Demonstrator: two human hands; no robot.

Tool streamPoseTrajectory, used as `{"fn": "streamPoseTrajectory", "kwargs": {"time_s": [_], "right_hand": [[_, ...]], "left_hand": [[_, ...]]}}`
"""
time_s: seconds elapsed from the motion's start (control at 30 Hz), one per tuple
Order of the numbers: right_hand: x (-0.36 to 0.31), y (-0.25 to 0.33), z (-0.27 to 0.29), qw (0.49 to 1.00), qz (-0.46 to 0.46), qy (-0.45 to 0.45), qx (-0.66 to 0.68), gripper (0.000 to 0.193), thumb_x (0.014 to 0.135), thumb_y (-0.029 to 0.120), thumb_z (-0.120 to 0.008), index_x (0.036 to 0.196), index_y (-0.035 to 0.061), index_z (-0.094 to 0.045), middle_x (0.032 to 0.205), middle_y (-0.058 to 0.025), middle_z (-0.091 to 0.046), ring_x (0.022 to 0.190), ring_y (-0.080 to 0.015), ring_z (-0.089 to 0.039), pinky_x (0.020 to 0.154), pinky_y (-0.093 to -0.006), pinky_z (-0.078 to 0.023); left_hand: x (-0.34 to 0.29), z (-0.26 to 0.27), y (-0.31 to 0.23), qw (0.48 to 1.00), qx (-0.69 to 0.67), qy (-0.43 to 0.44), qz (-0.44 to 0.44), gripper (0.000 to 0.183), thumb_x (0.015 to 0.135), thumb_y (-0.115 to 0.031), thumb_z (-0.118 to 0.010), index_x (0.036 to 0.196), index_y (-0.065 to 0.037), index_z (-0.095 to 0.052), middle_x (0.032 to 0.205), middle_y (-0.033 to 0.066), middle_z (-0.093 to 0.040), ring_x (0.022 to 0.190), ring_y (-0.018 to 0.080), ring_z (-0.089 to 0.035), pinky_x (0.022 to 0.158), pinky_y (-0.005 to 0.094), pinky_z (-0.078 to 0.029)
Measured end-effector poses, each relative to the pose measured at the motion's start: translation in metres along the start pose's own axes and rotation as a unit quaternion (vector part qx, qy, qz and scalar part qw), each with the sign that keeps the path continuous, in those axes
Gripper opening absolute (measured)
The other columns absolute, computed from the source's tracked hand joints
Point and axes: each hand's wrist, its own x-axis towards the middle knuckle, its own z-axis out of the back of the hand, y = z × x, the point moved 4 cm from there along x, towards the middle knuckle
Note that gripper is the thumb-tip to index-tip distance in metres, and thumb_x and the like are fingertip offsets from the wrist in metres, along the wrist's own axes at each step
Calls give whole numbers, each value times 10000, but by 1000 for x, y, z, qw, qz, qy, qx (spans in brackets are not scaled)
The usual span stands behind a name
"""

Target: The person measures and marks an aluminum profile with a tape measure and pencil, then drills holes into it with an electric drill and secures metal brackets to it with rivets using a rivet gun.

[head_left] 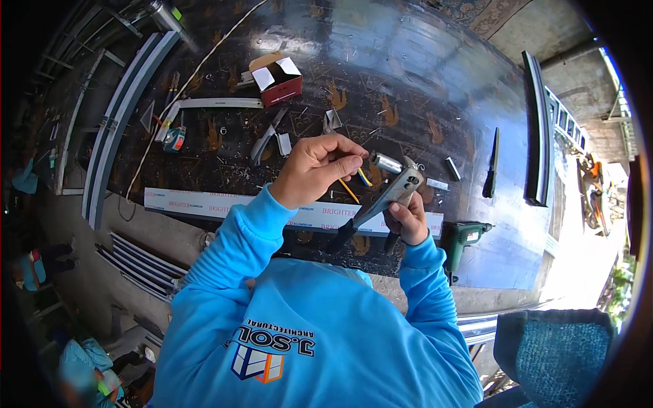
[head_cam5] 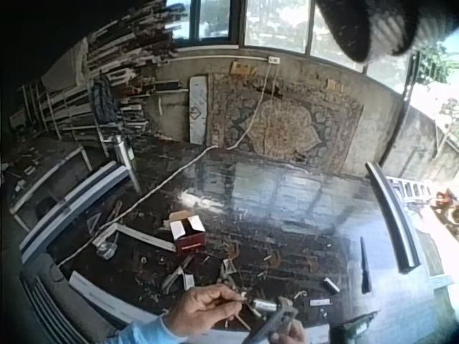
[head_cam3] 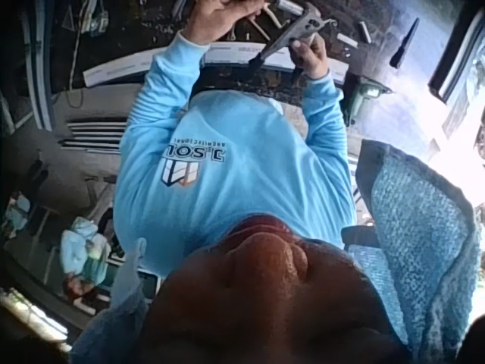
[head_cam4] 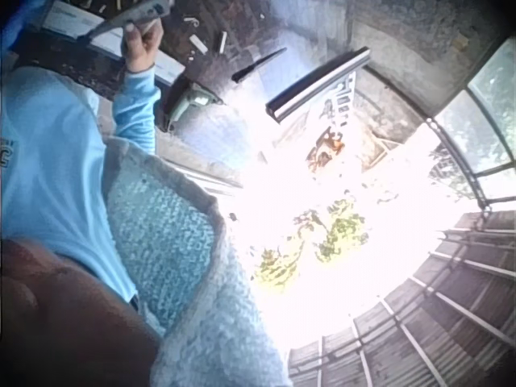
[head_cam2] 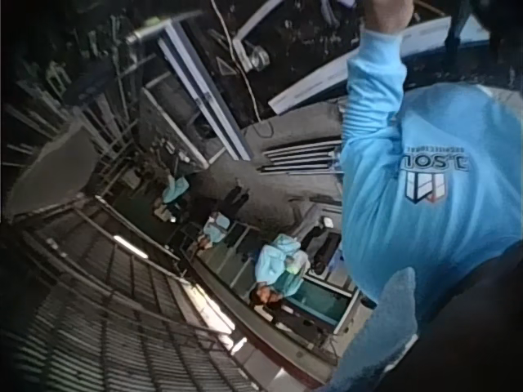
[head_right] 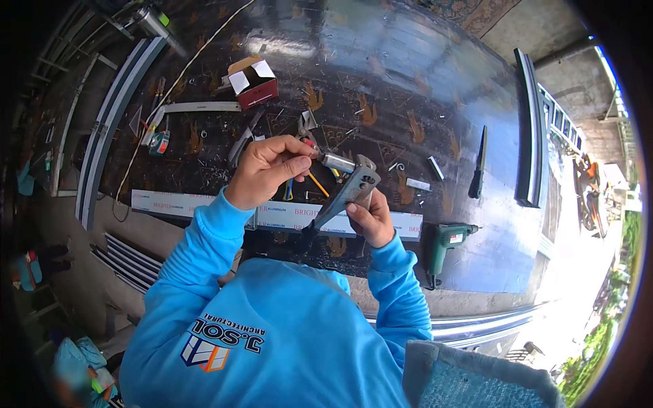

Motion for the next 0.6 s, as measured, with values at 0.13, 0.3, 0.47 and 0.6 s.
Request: {"fn": "streamPoseTrajectory", "kwargs": {"time_s": [0.13,0.3,0.47,0.6], "right_hand": [[-7,-5,-10,999,-15,16,26,279,863,220,-643,1058,29,-589,652,50,-518,492,-23,-391,450,-201,-269],[-8,-9,-17,996,-45,80,17,298,860,219,-643,1078,19,-602,743,38,-571,556,-28,-433,490,-199,-295],[-13,4,-37,984,-28,122,-128,364,889,160,-644,1184,-39,-565,1070,-52,-660,985,-113,-571,903,-280,-442],[-16,3,-68,958,10,112,-265,432,875,207,-678,1212,-29,-547,967,-97,-691,884,-141,-625,805,-307,-489]], "left_hand": [[-18,-4,-20,993,83,3,-87,100,927,-35,-639,1004,12,-683,886,20,-618,743,62,-557,647,213,-463],[-40,3,-25,995,68,-1,-77,93,923,-43,-644,983,19,-681,882,14,-597,783,74,-562,675,216,-453],[-63,25,-33,970,229,80,-35,78,905,-40,-664,967,8,-664,849,9,-590,781,86,-571,691,236,-463],[-84,31,2,997,-48,37,53,149,1018,-182,-527,1111,-81,-585,842,-30,-572,712,43,-475,669,203,-422]]}}
